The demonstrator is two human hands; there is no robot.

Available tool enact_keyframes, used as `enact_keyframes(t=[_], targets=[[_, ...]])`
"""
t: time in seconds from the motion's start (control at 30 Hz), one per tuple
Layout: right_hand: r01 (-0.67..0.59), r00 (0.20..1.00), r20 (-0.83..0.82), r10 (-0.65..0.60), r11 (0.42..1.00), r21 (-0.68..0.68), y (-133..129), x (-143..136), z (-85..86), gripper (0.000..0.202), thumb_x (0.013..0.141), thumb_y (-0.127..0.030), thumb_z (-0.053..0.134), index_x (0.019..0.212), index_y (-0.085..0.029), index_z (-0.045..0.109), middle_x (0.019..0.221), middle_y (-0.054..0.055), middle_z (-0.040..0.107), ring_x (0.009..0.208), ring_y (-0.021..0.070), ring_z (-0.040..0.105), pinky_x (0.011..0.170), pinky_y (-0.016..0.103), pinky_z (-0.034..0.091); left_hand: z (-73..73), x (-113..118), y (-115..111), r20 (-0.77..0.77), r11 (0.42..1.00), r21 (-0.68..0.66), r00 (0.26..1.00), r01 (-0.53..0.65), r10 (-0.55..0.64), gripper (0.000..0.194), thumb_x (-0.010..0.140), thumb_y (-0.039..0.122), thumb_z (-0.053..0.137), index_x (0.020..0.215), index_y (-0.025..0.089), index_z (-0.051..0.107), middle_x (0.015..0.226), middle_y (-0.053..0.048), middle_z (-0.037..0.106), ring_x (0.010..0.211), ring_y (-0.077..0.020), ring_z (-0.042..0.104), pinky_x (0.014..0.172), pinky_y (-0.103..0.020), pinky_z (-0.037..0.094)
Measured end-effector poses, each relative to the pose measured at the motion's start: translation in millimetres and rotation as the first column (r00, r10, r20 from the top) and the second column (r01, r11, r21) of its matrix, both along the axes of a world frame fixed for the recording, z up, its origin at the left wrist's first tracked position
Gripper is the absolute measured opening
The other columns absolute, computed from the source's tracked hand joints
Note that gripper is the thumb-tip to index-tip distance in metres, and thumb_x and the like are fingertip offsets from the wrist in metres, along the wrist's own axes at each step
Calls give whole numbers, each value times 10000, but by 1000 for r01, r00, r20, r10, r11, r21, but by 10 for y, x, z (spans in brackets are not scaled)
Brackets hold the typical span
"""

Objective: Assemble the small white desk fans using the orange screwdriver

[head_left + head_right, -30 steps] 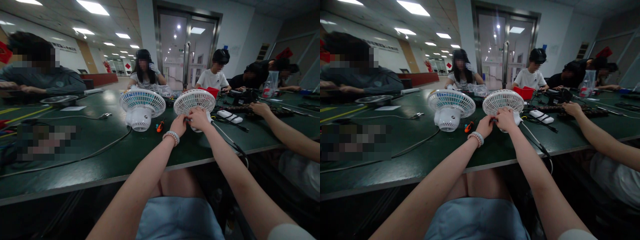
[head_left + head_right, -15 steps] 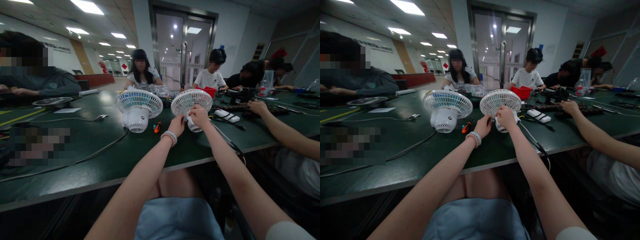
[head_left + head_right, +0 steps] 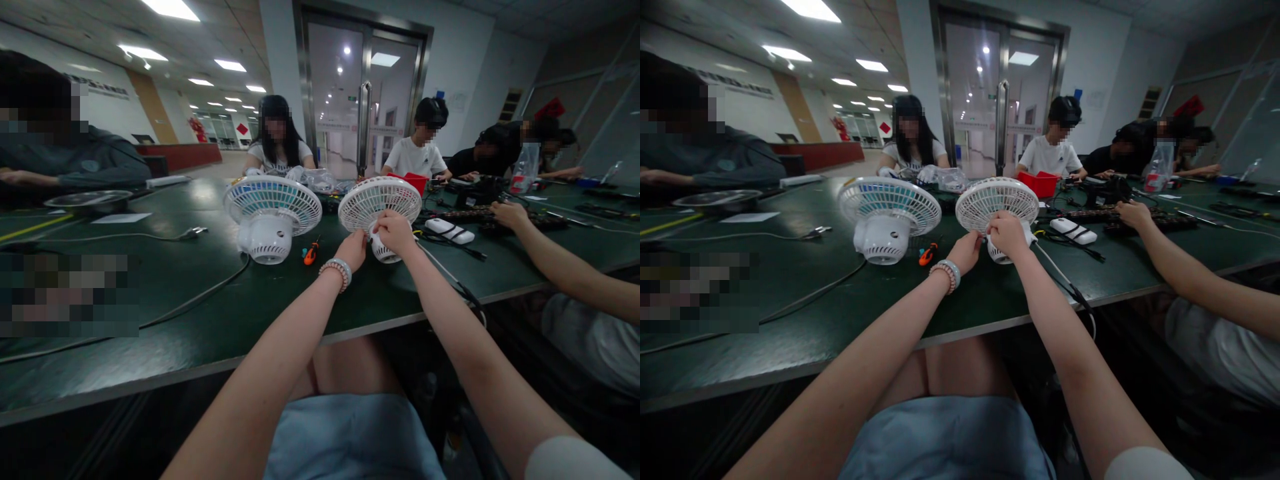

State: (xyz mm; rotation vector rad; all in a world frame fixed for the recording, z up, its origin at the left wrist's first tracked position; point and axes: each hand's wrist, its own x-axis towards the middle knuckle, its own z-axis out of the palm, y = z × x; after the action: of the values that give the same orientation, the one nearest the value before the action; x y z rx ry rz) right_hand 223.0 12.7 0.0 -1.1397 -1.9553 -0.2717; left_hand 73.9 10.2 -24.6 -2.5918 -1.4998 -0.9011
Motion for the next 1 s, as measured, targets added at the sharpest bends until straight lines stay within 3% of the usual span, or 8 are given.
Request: enact_keyframes(t=[0.33, 0.73, 1.0], targets=[[23, 998, 51, -22, 999, -24, 21, -1, 15, 269, 721, -88, 416, 654, -162, 667, 794, 50, 589, 808, 159, 528, 770, 282, 374, 23, 51, 31, -220, 988, -25, 965, -150, 141, 263, 902, 237, 249, 993, 120, 466, 875, -146, 645, 816, -232, 637, 696, -326, 456], [96, 951, 295, -88, 995, -12, -117, -53, 13, 170, 697, -275, 560, 804, -193, 663, 968, 68, 578, 977, 253, 436, 828, 402, 284, 32, 14, 3, -72, 991, -88, 993, -102, 96, 280, 912, 254, 229, 1056, 123, 430, 878, -163, 649, 819, -233, 640, 697, -320, 451], [164, 916, 379, -134, 985, -49, -184, -100, 47, 189, 721, -299, 556, 818, -201, 684, 1036, 85, 558, 1003, 269, 397, 819, 418, 263, 47, 21, -8, -121, 991, -73, 988, -108, 99, 280, 908, 258, 222, 1046, 123, 425, 863, -160, 653, 770, -227, 642, 675, -324, 449]])
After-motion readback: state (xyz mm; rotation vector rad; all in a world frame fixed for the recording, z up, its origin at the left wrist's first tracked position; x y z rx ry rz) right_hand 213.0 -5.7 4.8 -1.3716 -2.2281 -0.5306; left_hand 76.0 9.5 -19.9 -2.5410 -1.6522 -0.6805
